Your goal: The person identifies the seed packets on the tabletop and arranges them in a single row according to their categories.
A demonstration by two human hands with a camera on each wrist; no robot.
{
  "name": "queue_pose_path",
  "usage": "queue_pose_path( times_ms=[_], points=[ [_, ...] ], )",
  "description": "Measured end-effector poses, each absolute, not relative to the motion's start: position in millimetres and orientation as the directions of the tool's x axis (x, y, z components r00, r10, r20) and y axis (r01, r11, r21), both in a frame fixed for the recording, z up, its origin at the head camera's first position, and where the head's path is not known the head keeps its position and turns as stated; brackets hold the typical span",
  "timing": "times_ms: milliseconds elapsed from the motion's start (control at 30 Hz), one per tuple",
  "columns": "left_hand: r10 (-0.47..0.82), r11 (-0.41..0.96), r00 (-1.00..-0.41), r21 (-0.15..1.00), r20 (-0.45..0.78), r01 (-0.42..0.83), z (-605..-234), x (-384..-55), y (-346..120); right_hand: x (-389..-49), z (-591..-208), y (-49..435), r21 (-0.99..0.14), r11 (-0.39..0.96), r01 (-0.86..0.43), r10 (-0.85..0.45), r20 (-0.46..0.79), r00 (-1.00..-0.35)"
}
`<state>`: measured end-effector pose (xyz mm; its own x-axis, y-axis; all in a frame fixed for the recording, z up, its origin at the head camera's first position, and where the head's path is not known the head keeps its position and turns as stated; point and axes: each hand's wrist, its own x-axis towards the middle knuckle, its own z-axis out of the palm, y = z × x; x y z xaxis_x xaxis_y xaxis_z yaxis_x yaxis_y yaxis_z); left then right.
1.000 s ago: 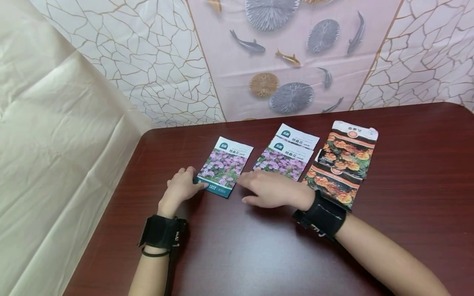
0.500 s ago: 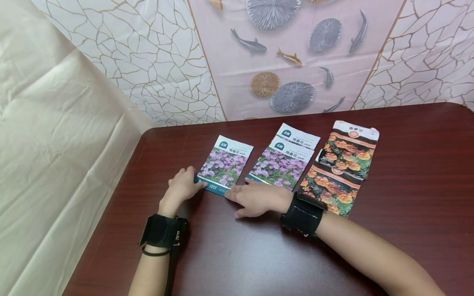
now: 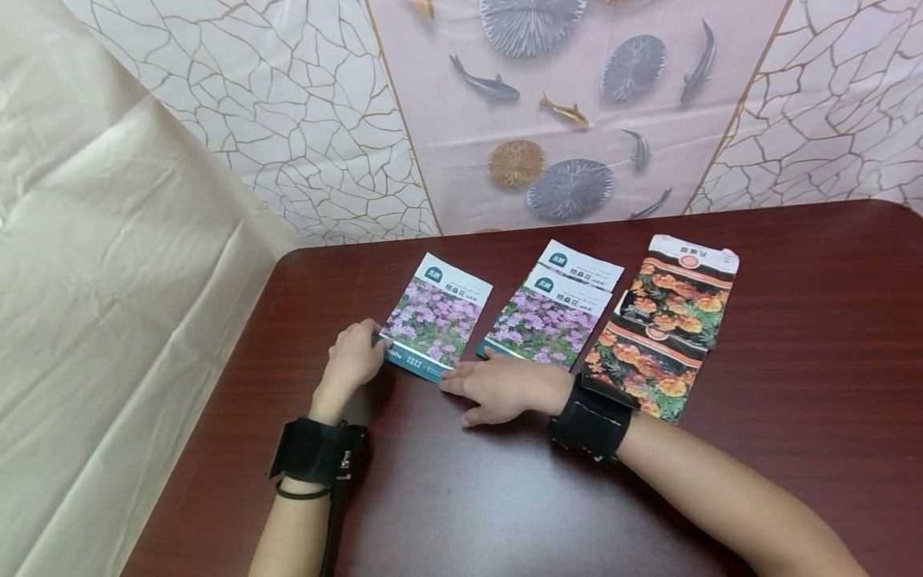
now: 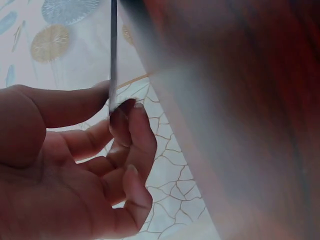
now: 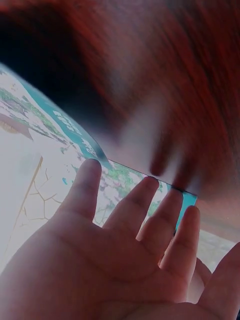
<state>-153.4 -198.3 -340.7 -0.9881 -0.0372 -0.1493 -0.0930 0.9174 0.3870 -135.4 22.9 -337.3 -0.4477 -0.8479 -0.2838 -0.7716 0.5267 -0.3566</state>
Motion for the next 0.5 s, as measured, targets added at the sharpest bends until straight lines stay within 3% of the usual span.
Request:
queue_pose_path(
  times_ms=[200,500],
  points=[
    [-0.002,0.834,-0.995,0.549,-0.098,-0.056,-336.4,-151.8,-198.9,-137.2,-337.4,27.9,-0.401,0.528,-0.748,-0.849,-0.257,-0.462],
    [-0.052,0.741,-0.998,0.667,-0.047,-0.071,-325.0,-147.9,-208.4,-138.4,-329.3,34.2,-0.434,0.479,-0.763,-0.869,-0.112,-0.482]
  ],
)
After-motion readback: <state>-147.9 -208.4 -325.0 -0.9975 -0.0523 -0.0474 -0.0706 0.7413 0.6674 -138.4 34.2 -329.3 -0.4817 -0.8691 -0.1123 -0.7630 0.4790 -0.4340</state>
